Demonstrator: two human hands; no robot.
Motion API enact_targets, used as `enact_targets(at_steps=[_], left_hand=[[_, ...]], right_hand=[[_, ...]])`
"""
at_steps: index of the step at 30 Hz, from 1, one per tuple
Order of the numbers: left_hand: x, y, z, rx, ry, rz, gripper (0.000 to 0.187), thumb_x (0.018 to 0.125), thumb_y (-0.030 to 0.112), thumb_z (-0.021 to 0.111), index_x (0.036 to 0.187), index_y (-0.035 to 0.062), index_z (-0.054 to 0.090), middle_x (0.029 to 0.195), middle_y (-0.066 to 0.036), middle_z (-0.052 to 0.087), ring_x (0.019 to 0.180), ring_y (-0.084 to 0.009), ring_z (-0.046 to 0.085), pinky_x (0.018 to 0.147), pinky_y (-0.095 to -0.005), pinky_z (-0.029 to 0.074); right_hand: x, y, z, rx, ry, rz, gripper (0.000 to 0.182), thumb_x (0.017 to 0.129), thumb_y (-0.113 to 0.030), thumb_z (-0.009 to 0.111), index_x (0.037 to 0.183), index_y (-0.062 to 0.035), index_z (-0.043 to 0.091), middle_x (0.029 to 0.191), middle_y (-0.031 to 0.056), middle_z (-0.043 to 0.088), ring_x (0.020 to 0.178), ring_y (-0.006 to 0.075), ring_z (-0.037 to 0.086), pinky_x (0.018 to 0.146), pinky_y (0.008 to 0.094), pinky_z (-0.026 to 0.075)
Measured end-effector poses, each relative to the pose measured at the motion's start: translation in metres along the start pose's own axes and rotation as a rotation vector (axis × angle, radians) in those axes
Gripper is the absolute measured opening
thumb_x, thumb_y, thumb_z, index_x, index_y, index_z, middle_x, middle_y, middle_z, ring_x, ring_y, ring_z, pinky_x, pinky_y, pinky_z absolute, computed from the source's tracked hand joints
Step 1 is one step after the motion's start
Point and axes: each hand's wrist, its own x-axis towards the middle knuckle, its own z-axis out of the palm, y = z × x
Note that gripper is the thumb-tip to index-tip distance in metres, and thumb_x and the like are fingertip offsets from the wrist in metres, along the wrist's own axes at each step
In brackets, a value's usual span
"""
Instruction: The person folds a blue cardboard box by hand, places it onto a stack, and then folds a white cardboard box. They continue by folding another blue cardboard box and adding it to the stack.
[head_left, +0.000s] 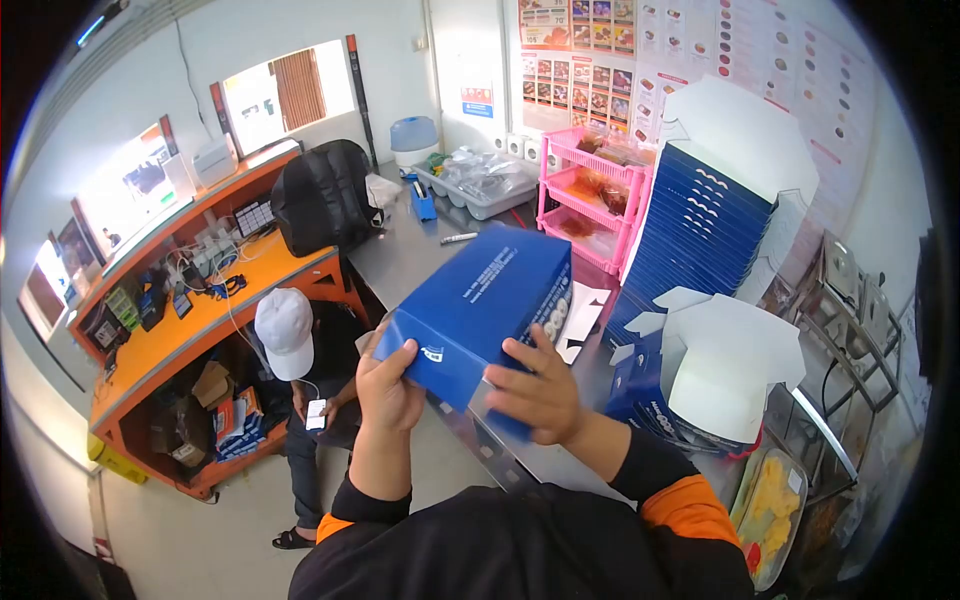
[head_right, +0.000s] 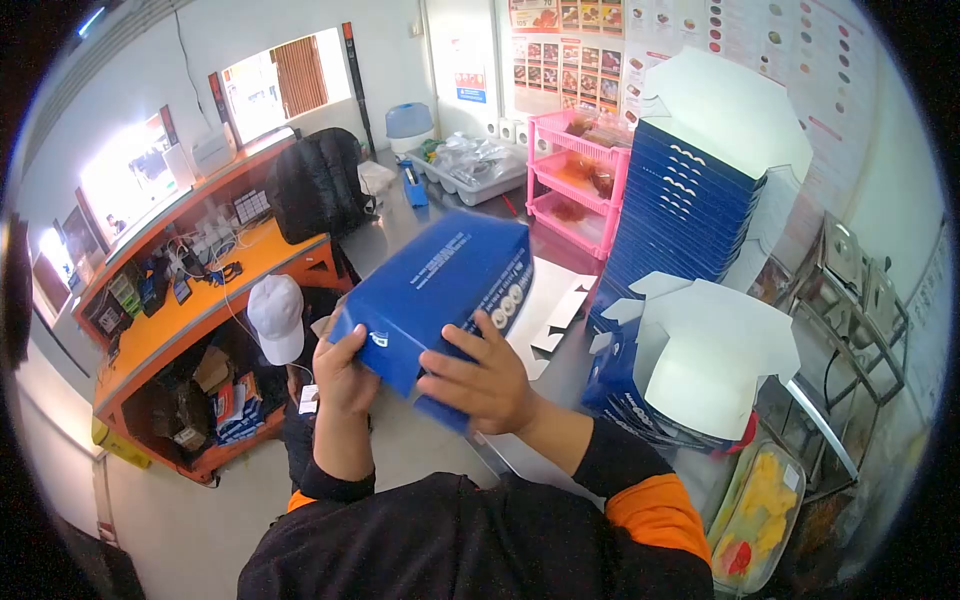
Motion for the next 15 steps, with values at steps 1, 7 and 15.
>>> enact_targets(at_steps=[1,7,15], left_hand=[[0.001,-0.007,-0.001,-0.016,-0.015,0.015,0.038,0.077,0.002,0.056,0.112,-0.0043,0.044,0.103,-0.013,0.055,0.094,-0.023,0.057,0.086,-0.034,0.045],[-0.015,-0.049,0.01,-0.327,-0.169,0.006,0.036,0.084,0.01,0.055,0.117,0.0042,0.044,0.11,-0.009,0.054,0.101,-0.023,0.054,0.088,-0.0366,0.045],[-0.033,-0.084,-0.006,0.086,-0.166,-0.053,0.037,0.089,0.017,0.049,0.122,0.0028,0.039,0.108,-0.008,0.054,0.097,-0.0171,0.054,0.078,-0.0277,0.044]], right_hand=[[0.004,0.0,-0.002,-0.014,0.047,0.069,0.038,0.072,-0.016,0.058,0.11,-0.0154,0.057,0.127,0.0137,0.044,0.122,0.0304,0.035,0.102,0.0504,0.023],[0.011,-0.016,0.011,-0.15,0.015,0.257,0.048,0.066,-0.015,0.06,0.113,-0.0098,0.055,0.125,0.0179,0.044,0.108,0.0362,0.044,0.093,0.0464,0.035],[0.008,-0.022,0.015,-0.08,0.069,0.591,0.062,0.075,-0.027,0.058,0.129,-0.005,0.038,0.121,0.0186,0.038,0.106,0.0348,0.039,0.092,0.0436,0.029]])
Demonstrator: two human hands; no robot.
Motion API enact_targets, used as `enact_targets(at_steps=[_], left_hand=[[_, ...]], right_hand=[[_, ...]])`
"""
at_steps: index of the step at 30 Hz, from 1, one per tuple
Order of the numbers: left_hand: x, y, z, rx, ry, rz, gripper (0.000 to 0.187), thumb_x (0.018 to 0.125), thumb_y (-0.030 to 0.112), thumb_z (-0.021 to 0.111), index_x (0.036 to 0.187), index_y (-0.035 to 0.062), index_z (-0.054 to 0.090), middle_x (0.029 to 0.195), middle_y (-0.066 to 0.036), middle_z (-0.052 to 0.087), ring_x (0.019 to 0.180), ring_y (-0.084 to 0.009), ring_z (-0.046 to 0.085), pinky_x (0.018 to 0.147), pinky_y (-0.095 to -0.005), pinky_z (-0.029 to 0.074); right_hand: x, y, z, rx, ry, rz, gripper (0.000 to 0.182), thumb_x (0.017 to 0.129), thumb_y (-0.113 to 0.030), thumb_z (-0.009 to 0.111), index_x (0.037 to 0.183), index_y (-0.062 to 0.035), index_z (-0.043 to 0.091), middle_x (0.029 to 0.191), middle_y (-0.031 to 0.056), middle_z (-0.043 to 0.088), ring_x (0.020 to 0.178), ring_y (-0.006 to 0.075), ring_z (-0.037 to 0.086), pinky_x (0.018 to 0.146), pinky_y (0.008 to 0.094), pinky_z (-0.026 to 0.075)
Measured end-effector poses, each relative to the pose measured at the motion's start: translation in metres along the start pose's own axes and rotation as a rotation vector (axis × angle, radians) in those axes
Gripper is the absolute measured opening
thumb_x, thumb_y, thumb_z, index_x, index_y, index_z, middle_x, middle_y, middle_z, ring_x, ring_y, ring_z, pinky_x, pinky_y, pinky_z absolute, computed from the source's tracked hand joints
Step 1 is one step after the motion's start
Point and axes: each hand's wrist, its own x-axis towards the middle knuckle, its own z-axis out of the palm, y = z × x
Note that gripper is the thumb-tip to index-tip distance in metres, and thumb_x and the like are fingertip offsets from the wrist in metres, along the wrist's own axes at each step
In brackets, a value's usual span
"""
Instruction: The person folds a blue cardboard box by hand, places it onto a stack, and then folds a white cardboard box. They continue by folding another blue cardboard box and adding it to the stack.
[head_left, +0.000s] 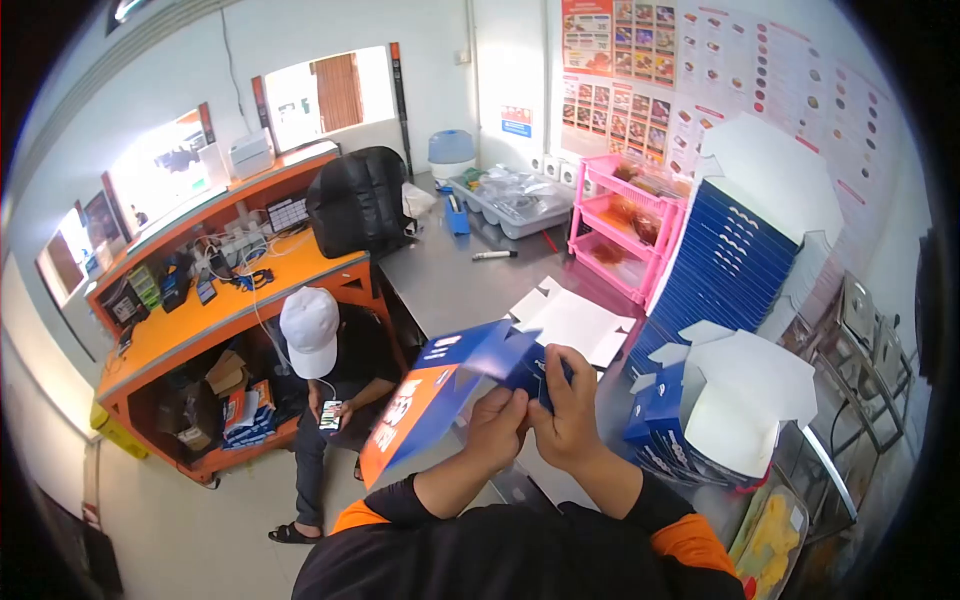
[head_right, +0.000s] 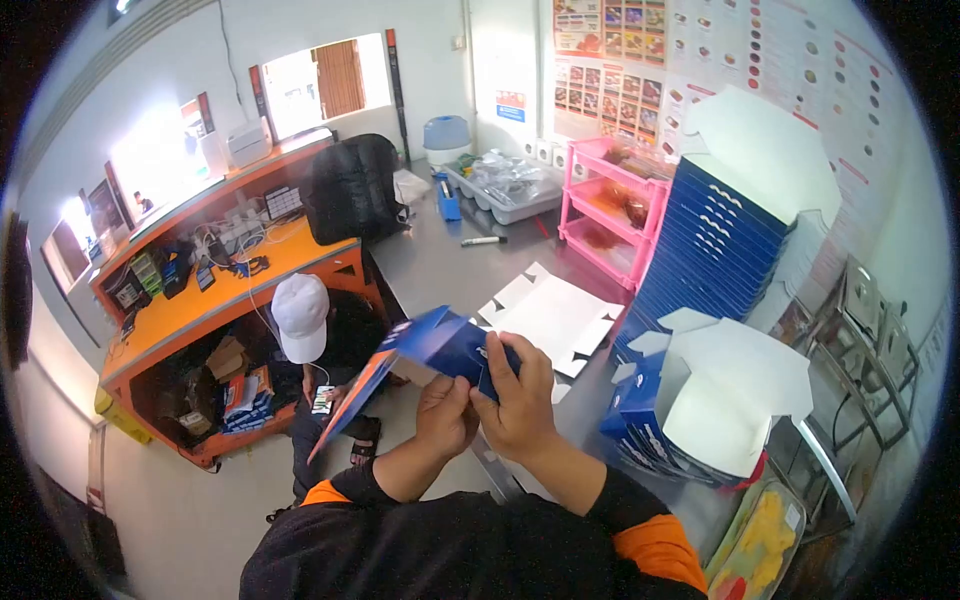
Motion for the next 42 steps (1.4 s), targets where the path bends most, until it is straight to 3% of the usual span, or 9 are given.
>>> enact_targets(at_steps=[3,10,12,21,24,29,31,36,42], left_hand=[[0.004,0.019,0.016,-0.004,-0.134,0.122,0.04,0.088,0.013,0.047,0.125,0.0006,0.037,0.118,-0.011,0.049,0.109,-0.02,0.048,0.094,-0.0336,0.036],[-0.001,0.051,-0.03,0.021,-0.703,-0.609,0.042,0.082,0.001,0.05,0.122,-0.0053,0.038,0.112,-0.01,0.054,0.099,-0.0147,0.054,0.086,-0.0292,0.043],[-0.005,0.052,-0.017,-0.109,-0.778,-0.729,0.044,0.081,-0.001,0.051,0.122,-0.0057,0.037,0.111,-0.01,0.054,0.1,-0.015,0.054,0.087,-0.0297,0.042],[-0.011,0.014,-0.017,-0.32,-0.801,-1.079,0.054,0.078,-0.002,0.051,0.126,-0.0095,0.03,0.12,-0.016,0.047,0.109,-0.0231,0.05,0.092,-0.0337,0.04],[0.005,0.025,-0.001,-0.485,-0.824,-0.898,0.058,0.077,0.007,0.058,0.125,-0.0117,0.032,0.122,-0.019,0.045,0.111,-0.0237,0.048,0.093,-0.0339,0.038],[0.041,0.064,0.021,0.619,-0.919,-0.364,0.037,0.069,0.006,0.071,0.101,-0.004,0.057,0.086,-0.01,0.063,0.085,-0.0174,0.06,0.075,-0.0289,0.045],[0.045,0.055,0.058,0.91,-0.79,0.009,0.029,0.069,0.008,0.07,0.096,0.0029,0.06,0.08,-0.01,0.064,0.072,-0.0185,0.062,0.065,-0.0269,0.047],[0.064,-0.001,0.151,1.089,-1.151,0.646,0.034,0.07,0.006,0.057,0.103,0.0122,0.059,0.061,-0.004,0.052,0.055,-0.023,0.054,0.052,-0.0343,0.044],[0.062,-0.084,0.2,1.456,-1.453,0.701,0.029,0.075,0.012,0.057,0.104,0.0152,0.059,0.074,-0.002,0.058,0.064,-0.0204,0.057,0.056,-0.0342,0.045]], right_hand=[[0.002,-0.009,-0.016,0.017,-0.21,0.062,0.066,0.078,-0.033,0.057,0.13,0.0,0.033,0.122,0.0194,0.035,0.107,0.0329,0.036,0.091,0.0417,0.029],[0.029,0.007,-0.061,0.407,-0.375,0.014,0.04,0.085,-0.021,0.053,0.119,-0.0004,0.049,0.112,0.0166,0.054,0.1,0.0298,0.054,0.089,0.0335,0.039],[0.043,-0.007,-0.077,0.255,-0.859,0.121,0.032,0.083,-0.023,0.055,0.11,-0.0049,0.056,0.105,0.0127,0.058,0.098,0.0304,0.054,0.086,0.0355,0.041],[0.03,0.0,-0.081,0.276,-0.98,-0.201,0.037,0.072,-0.029,0.066,0.101,-0.009,0.057,0.092,0.0095,0.053,0.088,0.0271,0.05,0.077,0.0348,0.041],[0.015,0.007,-0.101,0.227,-0.827,-0.16,0.052,0.064,-0.032,0.071,0.108,-0.0089,0.053,0.099,0.0105,0.049,0.093,0.0278,0.047,0.079,0.036,0.039],[-0.032,0.018,-0.125,0.02,-0.185,0.066,0.077,0.056,-0.029,0.078,0.122,-0.0086,0.043,0.111,0.0127,0.046,0.102,0.032,0.044,0.087,0.039,0.037],[-0.062,0.027,-0.127,-0.076,0.074,0.113,0.078,0.058,-0.025,0.078,0.124,-0.0076,0.041,0.118,0.0152,0.043,0.105,0.0329,0.043,0.088,0.0396,0.036],[-0.131,0.042,-0.159,-0.138,0.609,0.262,0.059,0.066,-0.007,0.068,0.119,-0.0014,0.041,0.124,0.0179,0.038,0.106,0.0258,0.045,0.087,0.0335,0.038],[-0.168,0.033,-0.203,-0.092,0.871,0.316,0.05,0.069,0.003,0.058,0.116,-0.0005,0.041,0.114,0.0111,0.043,0.092,0.017,0.047,0.082,0.0296,0.039]])
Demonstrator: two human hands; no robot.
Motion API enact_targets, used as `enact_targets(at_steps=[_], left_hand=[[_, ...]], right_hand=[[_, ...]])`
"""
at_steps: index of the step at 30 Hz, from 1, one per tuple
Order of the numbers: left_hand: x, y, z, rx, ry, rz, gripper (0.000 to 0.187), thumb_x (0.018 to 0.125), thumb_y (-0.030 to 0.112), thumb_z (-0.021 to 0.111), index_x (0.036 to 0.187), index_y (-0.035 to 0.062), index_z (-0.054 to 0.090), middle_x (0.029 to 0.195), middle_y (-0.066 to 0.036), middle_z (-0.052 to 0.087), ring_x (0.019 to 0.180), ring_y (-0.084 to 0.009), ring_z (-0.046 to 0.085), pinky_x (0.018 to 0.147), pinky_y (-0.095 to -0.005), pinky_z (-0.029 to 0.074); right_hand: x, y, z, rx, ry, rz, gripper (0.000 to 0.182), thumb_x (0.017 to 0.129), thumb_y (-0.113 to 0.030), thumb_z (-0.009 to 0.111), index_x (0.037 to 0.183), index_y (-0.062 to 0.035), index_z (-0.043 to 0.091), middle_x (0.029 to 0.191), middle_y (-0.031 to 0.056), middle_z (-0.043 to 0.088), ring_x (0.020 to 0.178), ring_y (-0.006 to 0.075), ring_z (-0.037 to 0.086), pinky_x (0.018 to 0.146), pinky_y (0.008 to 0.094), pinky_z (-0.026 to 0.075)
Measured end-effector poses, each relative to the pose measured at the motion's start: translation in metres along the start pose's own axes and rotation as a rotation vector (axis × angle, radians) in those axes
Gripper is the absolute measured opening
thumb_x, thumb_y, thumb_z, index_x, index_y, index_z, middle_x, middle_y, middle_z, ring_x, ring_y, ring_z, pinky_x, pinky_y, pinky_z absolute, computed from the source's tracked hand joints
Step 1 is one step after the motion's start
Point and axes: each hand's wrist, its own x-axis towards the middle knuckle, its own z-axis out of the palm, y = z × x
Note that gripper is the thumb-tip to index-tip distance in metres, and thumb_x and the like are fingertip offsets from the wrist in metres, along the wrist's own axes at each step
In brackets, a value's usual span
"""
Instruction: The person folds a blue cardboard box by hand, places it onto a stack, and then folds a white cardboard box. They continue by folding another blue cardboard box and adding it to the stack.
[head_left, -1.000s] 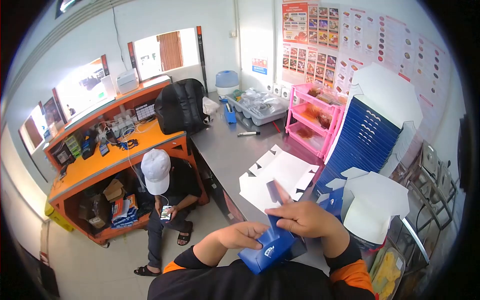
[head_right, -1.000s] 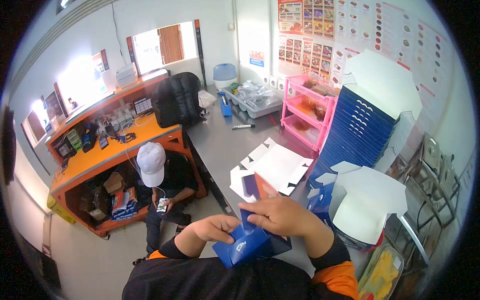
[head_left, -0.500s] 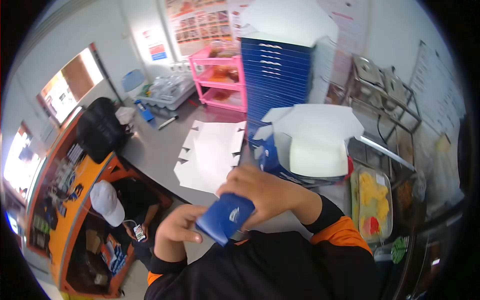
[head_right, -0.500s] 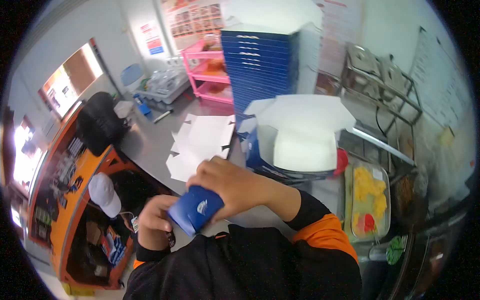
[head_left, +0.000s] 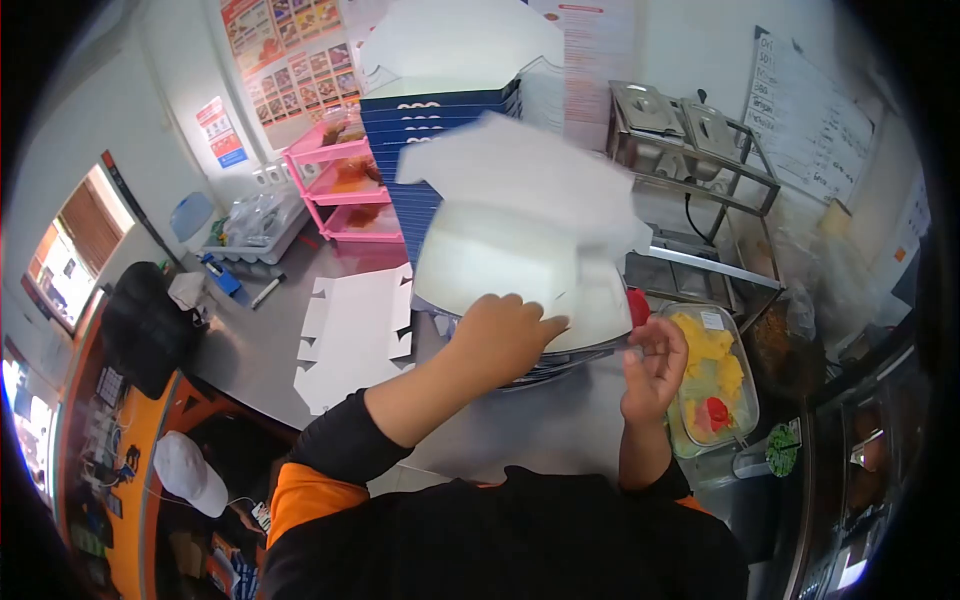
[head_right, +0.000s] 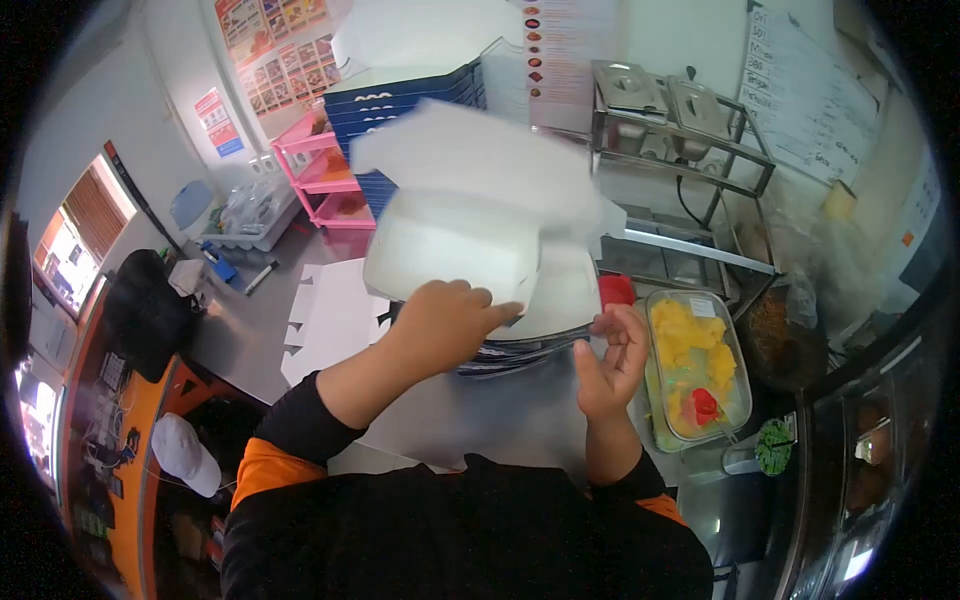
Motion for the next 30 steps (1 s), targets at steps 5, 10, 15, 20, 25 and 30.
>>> enact_targets(at_steps=[5,10,15,20,25,30], left_hand=[[0.002,0.003,0.024,-0.033,0.161,0.149,0.032,0.07,0.019,0.065,0.101,0.0144,0.06,0.084,-0.004,0.06,0.078,-0.0233,0.058,0.067,-0.0377,0.046],[-0.031,-0.06,0.001,-0.448,0.727,-0.069,0.028,0.065,0.011,0.067,0.092,0.0094,0.064,0.082,-0.007,0.061,0.074,-0.0231,0.058,0.064,-0.031,0.045],[-0.104,-0.182,0.16,-0.315,0.337,-0.979,0.036,0.077,0.033,0.06,0.101,0.0049,0.061,0.093,-0.016,0.062,0.09,-0.0296,0.058,0.079,-0.0368,0.045],[-0.135,-0.179,0.213,-0.308,-0.101,-1.131,0.075,0.066,0.056,0.063,0.116,0.0007,0.051,0.111,-0.018,0.056,0.104,-0.0302,0.053,0.088,-0.036,0.042],[-0.119,-0.184,0.2,-0.355,-0.264,-1.261,0.078,0.062,0.058,0.064,0.114,0.001,0.054,0.111,-0.016,0.057,0.103,-0.0286,0.054,0.088,-0.0349,0.042],[-0.128,-0.209,0.212,-0.529,-0.268,-1.229,0.072,0.061,0.052,0.068,0.113,0.004,0.056,0.111,-0.014,0.058,0.102,-0.0268,0.055,0.085,-0.0344,0.044]], right_hand=[[-0.004,-0.006,-0.017,-0.03,0.046,0.05,0.047,0.07,0.005,0.056,0.114,-0.0002,0.041,0.106,0.0085,0.045,0.086,0.0144,0.047,0.079,0.0286,0.039],[-0.015,0.006,-0.036,-0.067,0.098,0.186,0.041,0.072,0.005,0.056,0.111,0.0004,0.044,0.097,0.0066,0.048,0.082,0.0126,0.047,0.076,0.0261,0.039],[-0.03,0.018,-0.033,-0.061,0.049,0.295,0.028,0.076,0.001,0.055,0.104,0.0009,0.048,0.086,0.0052,0.051,0.074,0.011,0.048,0.067,0.0231,0.041],[-0.038,0.021,-0.029,-0.021,-0.018,0.4,0.023,0.074,0.005,0.056,0.096,0.001,0.052,0.086,0.0035,0.049,0.077,0.0094,0.046,0.07,0.0225,0.037],[-0.038,0.022,-0.027,-0.034,-0.029,0.424,0.017,0.074,0.004,0.058,0.091,0.0018,0.053,0.082,0.0034,0.049,0.072,0.0089,0.045,0.066,0.0216,0.037],[-0.038,0.022,-0.02,-0.073,-0.048,0.453,0.016,0.074,0.003,0.059,0.089,0.0017,0.054,0.081,0.0033,0.05,0.072,0.0091,0.046,0.065,0.0213,0.038]])
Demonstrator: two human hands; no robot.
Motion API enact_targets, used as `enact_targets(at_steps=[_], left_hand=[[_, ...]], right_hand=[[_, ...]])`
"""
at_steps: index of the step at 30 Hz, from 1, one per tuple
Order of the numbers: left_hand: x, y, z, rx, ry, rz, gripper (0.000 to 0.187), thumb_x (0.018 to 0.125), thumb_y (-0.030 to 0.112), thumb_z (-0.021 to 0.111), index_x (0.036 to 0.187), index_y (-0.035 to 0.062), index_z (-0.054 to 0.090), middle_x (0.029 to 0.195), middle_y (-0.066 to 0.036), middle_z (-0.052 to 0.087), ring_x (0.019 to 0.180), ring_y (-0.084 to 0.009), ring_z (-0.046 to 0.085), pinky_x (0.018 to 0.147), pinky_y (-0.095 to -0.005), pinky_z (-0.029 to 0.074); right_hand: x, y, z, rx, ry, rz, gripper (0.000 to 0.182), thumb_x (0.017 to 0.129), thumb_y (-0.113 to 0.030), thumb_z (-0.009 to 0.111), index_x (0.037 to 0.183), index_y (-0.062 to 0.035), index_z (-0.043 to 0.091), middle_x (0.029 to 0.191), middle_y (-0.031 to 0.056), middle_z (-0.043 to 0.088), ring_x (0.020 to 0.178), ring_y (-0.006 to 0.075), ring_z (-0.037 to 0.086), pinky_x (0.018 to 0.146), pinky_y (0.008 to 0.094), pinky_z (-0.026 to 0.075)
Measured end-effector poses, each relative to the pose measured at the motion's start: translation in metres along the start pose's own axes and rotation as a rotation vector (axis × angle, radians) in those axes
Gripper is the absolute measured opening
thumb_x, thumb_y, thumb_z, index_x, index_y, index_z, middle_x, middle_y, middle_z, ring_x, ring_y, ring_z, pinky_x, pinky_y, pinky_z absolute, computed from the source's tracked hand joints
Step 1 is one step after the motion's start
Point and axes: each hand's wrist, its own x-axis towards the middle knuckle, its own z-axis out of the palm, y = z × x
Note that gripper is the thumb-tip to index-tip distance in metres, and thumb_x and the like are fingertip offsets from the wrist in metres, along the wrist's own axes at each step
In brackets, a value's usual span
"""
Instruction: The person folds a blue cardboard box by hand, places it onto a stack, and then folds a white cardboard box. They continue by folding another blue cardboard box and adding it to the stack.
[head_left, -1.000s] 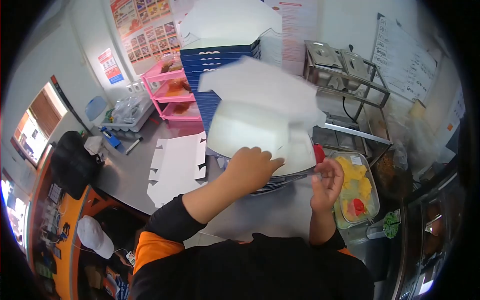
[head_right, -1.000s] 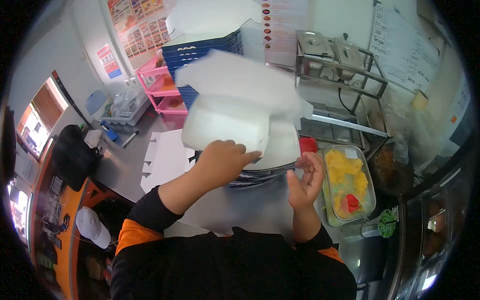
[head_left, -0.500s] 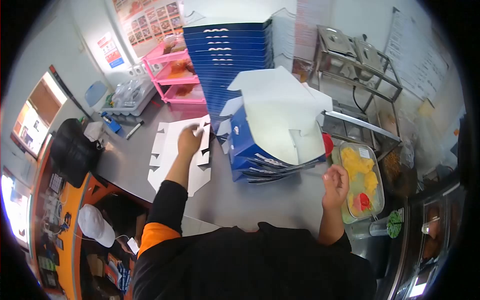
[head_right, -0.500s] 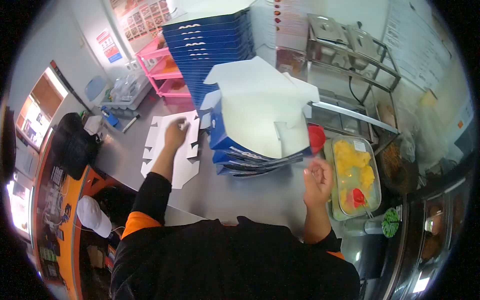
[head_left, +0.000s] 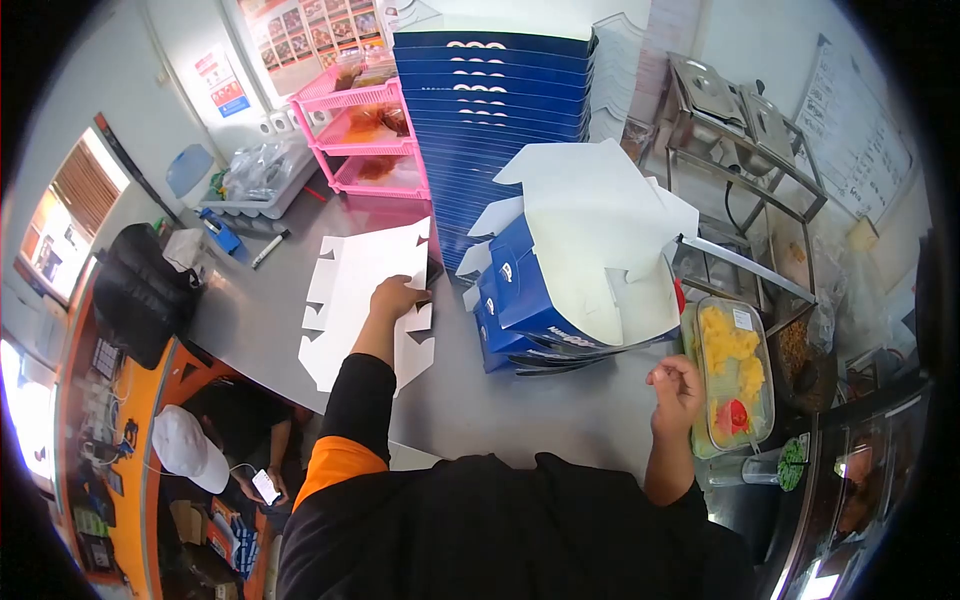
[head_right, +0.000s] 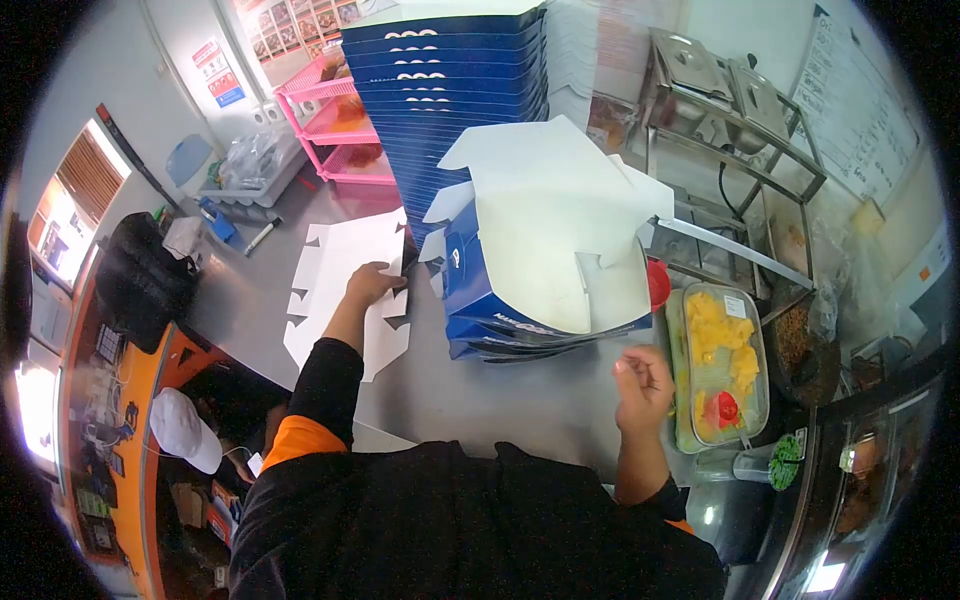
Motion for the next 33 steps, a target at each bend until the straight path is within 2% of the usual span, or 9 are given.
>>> enact_targets(at_steps=[8,12,13,16,18,25,27,29,33], left_hand=[[-0.004,0.004,-0.02,-0.215,-0.137,-0.128,0.069,0.059,0.035,0.076,0.117,0.0072,0.053,0.11,-0.012,0.058,0.094,-0.0273,0.059,0.07,-0.0383,0.053],[0.048,-0.035,0.011,-0.034,0.065,0.044,0.025,0.074,0.023,0.062,0.09,0.0029,0.065,0.091,-0.011,0.064,0.082,-0.03,0.061,0.059,-0.0416,0.051],[0.046,-0.038,0.011,0.001,0.152,0.064,0.02,0.079,0.019,0.056,0.075,0.0013,0.064,0.073,-0.01,0.063,0.074,-0.0266,0.06,0.056,-0.0378,0.049],[0.009,-0.022,-0.014,-0.787,0.222,-0.184,0.02,0.079,0.019,0.058,0.074,0.0004,0.061,0.068,-0.008,0.057,0.067,-0.0208,0.057,0.058,-0.033,0.05],[-0.008,-0.026,-0.036,-1.162,0.245,-0.131,0.014,0.079,0.014,0.06,0.081,0.0007,0.056,0.076,-0.006,0.056,0.062,-0.017,0.055,0.057,-0.0315,0.052],[-0.096,-0.021,-0.119,-1.46,0.276,0.096,0.022,0.081,0.001,0.052,0.103,-0.001,0.049,0.091,-0.012,0.059,0.077,-0.0218,0.063,0.063,-0.0337,0.057],[-0.132,-0.017,-0.135,-1.44,0.233,0.176,0.029,0.08,-0.005,0.047,0.109,-0.0015,0.046,0.096,-0.013,0.058,0.078,-0.0235,0.063,0.067,-0.0355,0.057],[-0.169,-0.01,-0.146,-1.453,0.176,0.227,0.026,0.081,0.0,0.048,0.108,-0.0004,0.048,0.093,-0.011,0.06,0.078,-0.0206,0.063,0.065,-0.034,0.057],[-0.228,0.01,-0.149,-1.554,0.169,0.303,0.023,0.088,0.016,0.047,0.102,-0.0002,0.052,0.091,-0.009,0.061,0.075,-0.016,0.062,0.067,-0.0289,0.052]], right_hand=[[-0.002,0.002,0.021,-0.052,-0.11,0.068,0.015,0.074,0.0,0.061,0.088,0.002,0.056,0.081,0.0045,0.053,0.074,0.0104,0.048,0.07,0.0227,0.038],[-0.004,0.003,0.022,-0.055,-0.135,0.062,0.015,0.074,0.0,0.061,0.088,0.0019,0.056,0.081,0.0049,0.053,0.075,0.0109,0.049,0.07,0.0234,0.038],[-0.005,0.002,0.022,-0.054,-0.137,0.063,0.015,0.074,-0.001,0.061,0.088,0.0019,0.056,0.082,0.005,0.053,0.075,0.0111,0.049,0.07,0.0235,0.038],[-0.008,-0.004,0.03,-0.036,-0.177,0.081,0.014,0.073,0.0,0.061,0.086,0.0015,0.057,0.08,0.006,0.054,0.073,0.0123,0.05,0.068,0.0237,0.039],[-0.007,-0.011,0.04,-0.061,-0.331,0.002,0.014,0.072,0.0,0.061,0.085,0.001,0.058,0.078,0.0069,0.055,0.071,0.0131,0.051,0.066,0.0246,0.04],[-0.001,-0.041,0.129,0.07,-0.878,-0.173,0.014,0.071,-0.003,0.064,0.084,0.0001,0.059,0.078,0.0092,0.057,0.07,0.0174,0.054,0.064,0.0276,0.043],[0.004,-0.049,0.165,0.052,-0.916,-0.335,0.022,0.072,-0.006,0.065,0.092,-0.0007,0.059,0.086,0.0122,0.058,0.081,0.0237,0.056,0.072,0.031,0.044],[0.002,-0.045,0.206,0.046,-0.889,-0.402,0.047,0.071,-0.016,0.067,0.114,-0.0037,0.051,0.113,0.0181,0.05,0.105,0.0323,0.048,0.087,0.0384,0.04],[-0.009,-0.056,0.266,-0.071,-1.01,-0.611,0.079,0.066,-0.028,0.07,0.133,-0.0114,0.031,0.137,0.0194,0.023,0.123,0.0407,0.028,0.098,0.0455,0.028]])
